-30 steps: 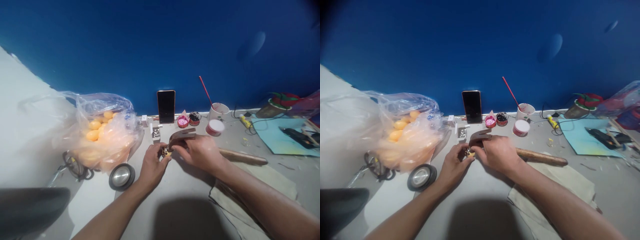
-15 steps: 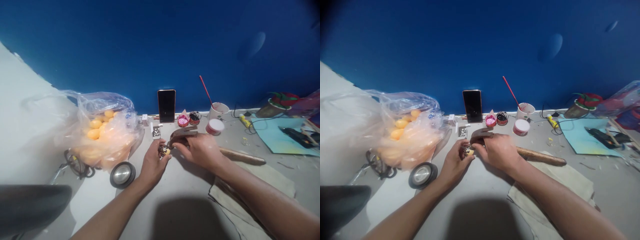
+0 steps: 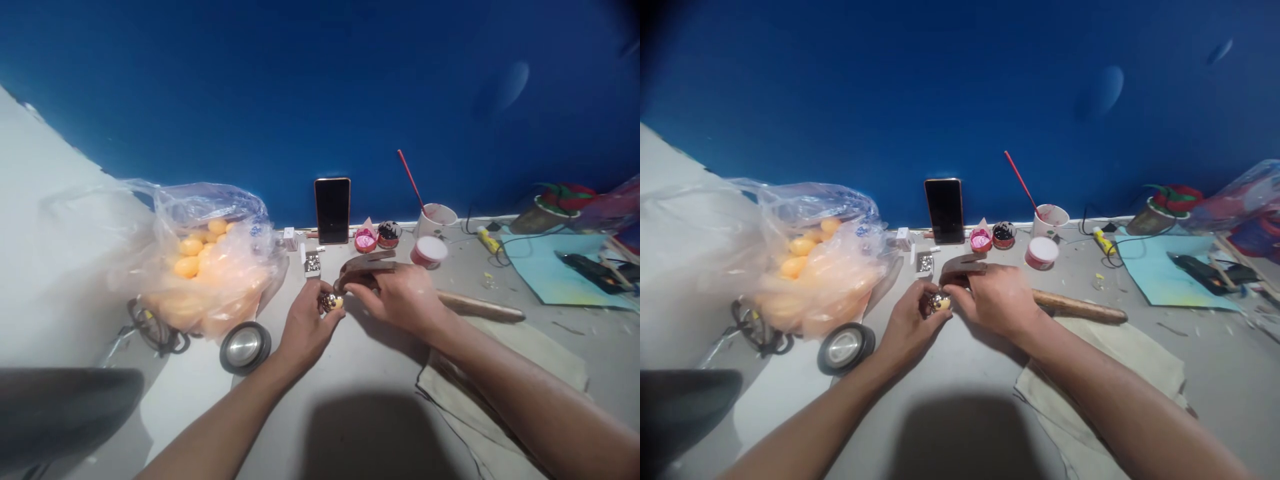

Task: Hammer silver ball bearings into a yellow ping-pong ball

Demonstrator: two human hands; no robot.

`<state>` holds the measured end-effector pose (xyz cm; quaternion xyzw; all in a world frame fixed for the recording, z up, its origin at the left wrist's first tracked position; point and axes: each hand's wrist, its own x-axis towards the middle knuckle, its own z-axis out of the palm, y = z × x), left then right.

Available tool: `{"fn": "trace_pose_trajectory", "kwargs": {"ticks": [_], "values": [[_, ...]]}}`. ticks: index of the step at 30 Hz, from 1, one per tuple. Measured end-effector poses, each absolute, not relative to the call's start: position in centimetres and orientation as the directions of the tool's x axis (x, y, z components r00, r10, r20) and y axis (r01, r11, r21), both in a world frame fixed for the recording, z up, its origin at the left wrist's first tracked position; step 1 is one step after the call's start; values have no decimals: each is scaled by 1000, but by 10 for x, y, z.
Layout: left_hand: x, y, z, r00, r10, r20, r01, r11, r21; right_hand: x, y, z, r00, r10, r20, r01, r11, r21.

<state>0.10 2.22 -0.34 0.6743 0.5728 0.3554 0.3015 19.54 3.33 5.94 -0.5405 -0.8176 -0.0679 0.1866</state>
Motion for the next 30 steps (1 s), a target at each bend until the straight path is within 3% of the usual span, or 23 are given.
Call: {"fn": "trace_pose_trajectory", "kwargs": {"ticks": [20,26,30], "values": [[1,21,-5,73,993,95,576,-119,808,193,31,62,-383,843,378,893,443,-84],[-4,23,-13,180,951,253,547,-310,777,196,33,62,-354,846,399,901,422,-95],[-3,22,-12,154,954,257,586,-298,754,196,34,59,-370,849,377,896,433,-95]]}}
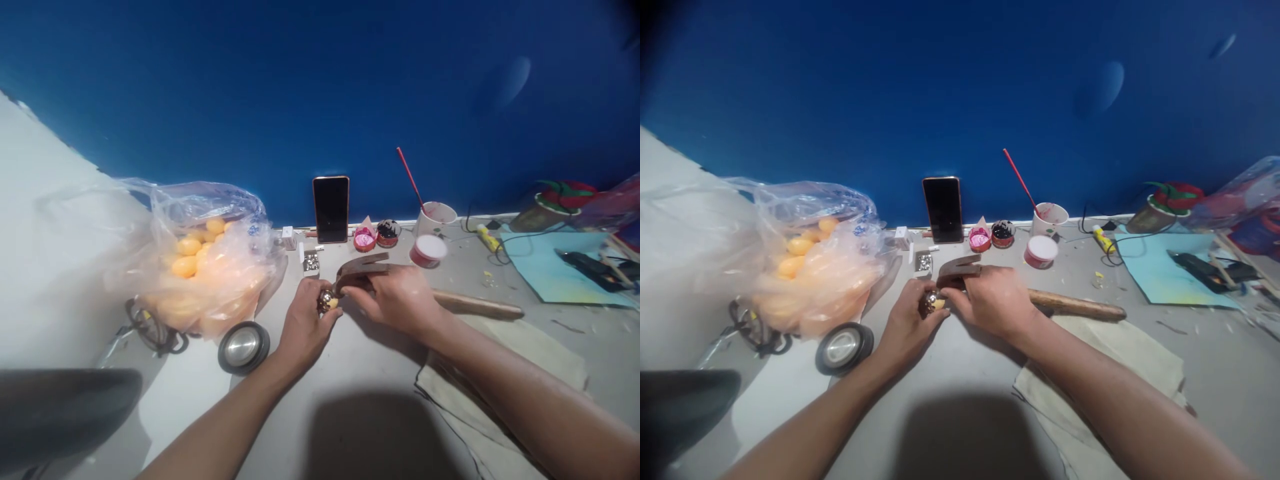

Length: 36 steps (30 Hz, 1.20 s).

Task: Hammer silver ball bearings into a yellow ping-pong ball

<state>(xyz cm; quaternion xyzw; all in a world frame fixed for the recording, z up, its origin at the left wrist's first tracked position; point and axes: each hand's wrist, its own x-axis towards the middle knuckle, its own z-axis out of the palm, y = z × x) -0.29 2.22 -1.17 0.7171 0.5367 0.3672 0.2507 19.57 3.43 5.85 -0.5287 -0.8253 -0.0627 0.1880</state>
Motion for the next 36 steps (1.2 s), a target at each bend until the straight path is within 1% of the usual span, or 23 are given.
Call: {"fn": "trace_pose_trajectory", "kwargs": {"ticks": [5,11,15,18,22,27,32,36], "values": [[-2,21,-11,118,975,188,586,-221,779,195,34,58,-359,837,413,902,425,-76],[-3,23,-9,207,957,204,564,-287,775,192,31,59,-386,850,357,884,452,-121],[-2,22,-7,197,960,198,566,-276,777,193,32,61,-378,859,346,896,434,-99],[-2,21,-9,192,959,207,577,-280,767,194,32,60,-388,863,325,891,441,-108],[-2,23,-11,189,950,250,590,-313,744,193,31,57,-387,844,371,889,449,-95],[-2,24,-11,176,950,259,563,-313,765,194,31,56,-402,837,371,877,469,-107],[-2,23,-10,127,958,256,576,-282,767,196,33,57,-381,800,463,878,471,-91],[-2,23,-9,107,971,212,568,-235,789,194,33,57,-399,822,406,882,465,-74]]}}
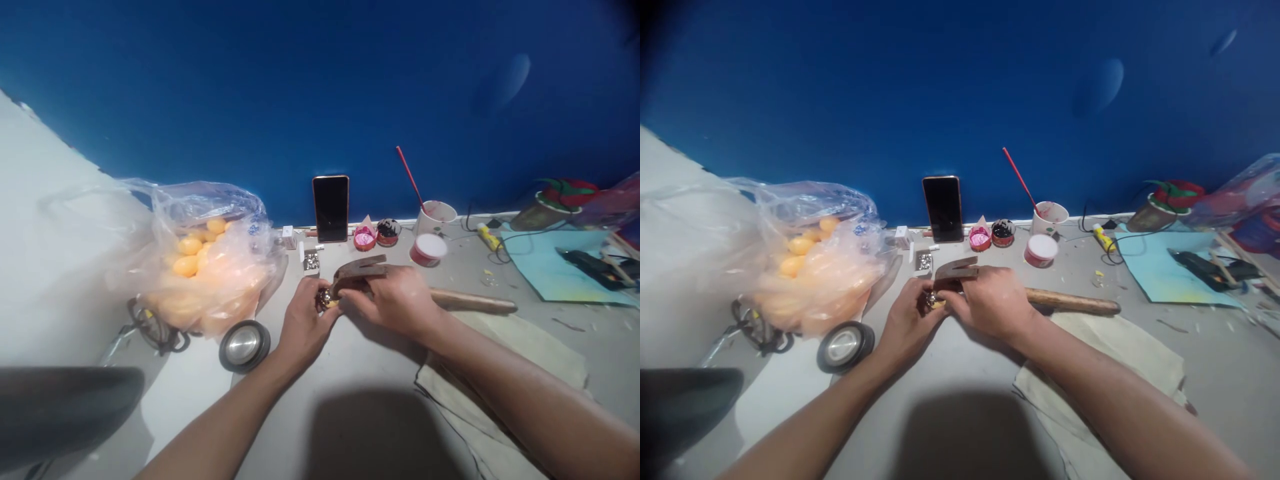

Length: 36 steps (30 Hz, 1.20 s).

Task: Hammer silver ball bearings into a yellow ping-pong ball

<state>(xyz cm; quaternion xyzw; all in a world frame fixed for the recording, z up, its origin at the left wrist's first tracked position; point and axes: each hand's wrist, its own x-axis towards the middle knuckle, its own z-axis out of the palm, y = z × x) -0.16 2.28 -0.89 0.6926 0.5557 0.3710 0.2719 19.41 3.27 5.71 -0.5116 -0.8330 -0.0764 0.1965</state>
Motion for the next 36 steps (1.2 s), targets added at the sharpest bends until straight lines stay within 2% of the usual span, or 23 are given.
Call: {"fn": "trace_pose_trajectory", "kwargs": {"ticks": [7,17,27,29,33,36], "values": [[-1,23,-8,102,972,213,561,-233,794,194,33,59,-365,850,379,895,433,-109],[0,21,-5,48,995,89,541,-100,835,193,31,58,-387,846,367,885,452,-108],[2,20,-1,62,998,28,598,-59,799,195,34,58,-367,850,378,893,436,-115],[1,21,-2,74,996,42,599,-78,797,195,35,57,-356,855,378,897,426,-119],[-1,22,-5,166,968,188,556,-249,793,196,35,57,-332,857,395,907,405,-114],[-1,21,-5,191,951,244,550,-309,775,198,36,57,-322,856,406,912,395,-109]]}}
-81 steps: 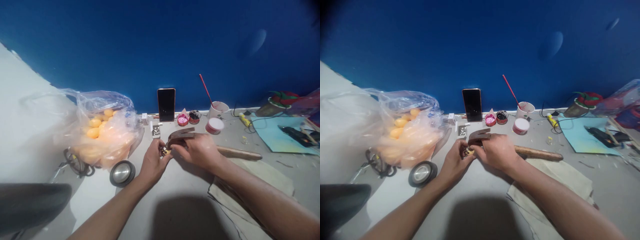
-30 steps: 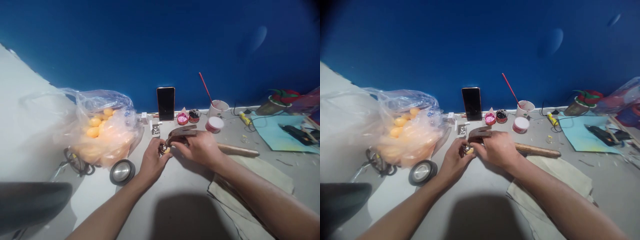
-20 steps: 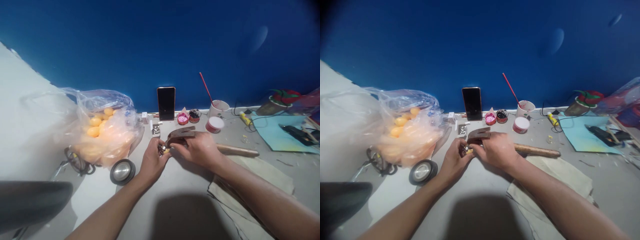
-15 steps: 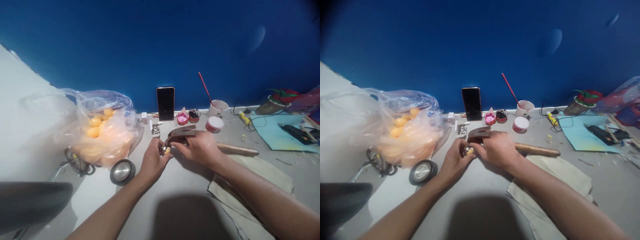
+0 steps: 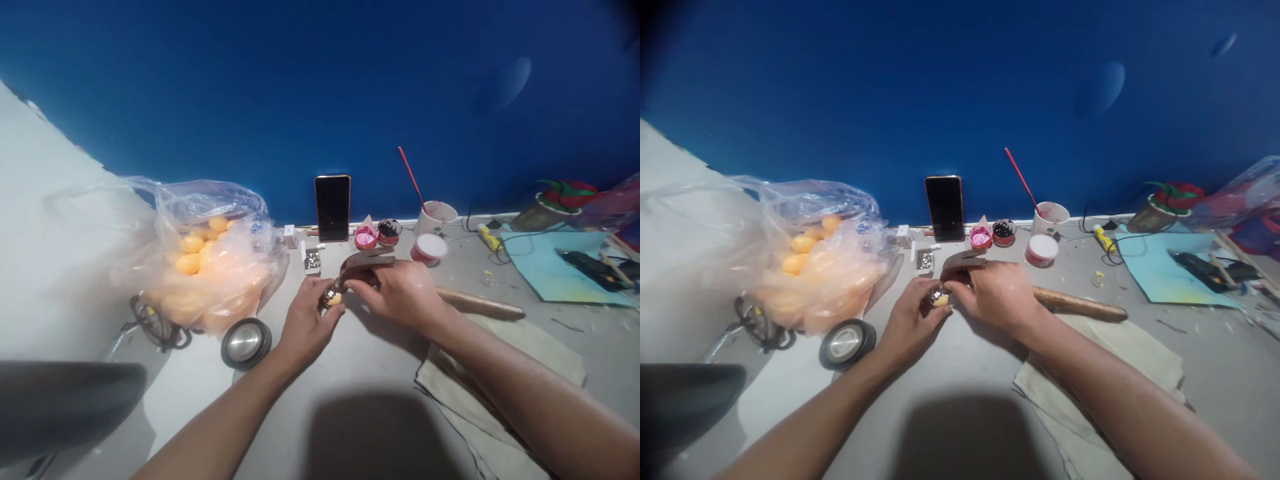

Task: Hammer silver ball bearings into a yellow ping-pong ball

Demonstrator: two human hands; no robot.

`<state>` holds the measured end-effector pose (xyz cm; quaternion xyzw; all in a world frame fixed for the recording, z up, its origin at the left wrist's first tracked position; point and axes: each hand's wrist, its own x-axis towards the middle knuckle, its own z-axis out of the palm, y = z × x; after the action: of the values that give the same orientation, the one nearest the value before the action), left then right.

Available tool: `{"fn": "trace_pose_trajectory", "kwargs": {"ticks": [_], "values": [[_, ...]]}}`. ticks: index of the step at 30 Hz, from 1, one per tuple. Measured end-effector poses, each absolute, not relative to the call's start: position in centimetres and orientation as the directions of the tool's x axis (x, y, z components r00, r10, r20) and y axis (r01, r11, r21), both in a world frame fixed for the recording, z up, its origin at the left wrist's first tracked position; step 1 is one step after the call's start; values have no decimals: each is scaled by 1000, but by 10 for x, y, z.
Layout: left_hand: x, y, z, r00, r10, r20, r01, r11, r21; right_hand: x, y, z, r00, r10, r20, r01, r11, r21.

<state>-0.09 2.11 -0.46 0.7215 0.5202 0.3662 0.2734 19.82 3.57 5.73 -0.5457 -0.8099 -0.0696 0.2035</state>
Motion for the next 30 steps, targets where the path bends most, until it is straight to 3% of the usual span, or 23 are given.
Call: {"fn": "trace_pose_trajectory", "kwargs": {"ticks": [5,15,25,30], "values": [[-1,19,-3,150,957,249,549,-290,784,201,38,57,-313,850,424,914,391,-109],[0,21,-5,39,995,97,560,-102,822,199,36,56,-308,876,372,912,383,-146],[0,20,-4,51,992,119,540,-128,832,194,32,64,-384,850,361,894,439,-84],[-1,21,-7,52,992,115,507,-126,853,195,33,62,-344,872,348,916,393,-79]]}}
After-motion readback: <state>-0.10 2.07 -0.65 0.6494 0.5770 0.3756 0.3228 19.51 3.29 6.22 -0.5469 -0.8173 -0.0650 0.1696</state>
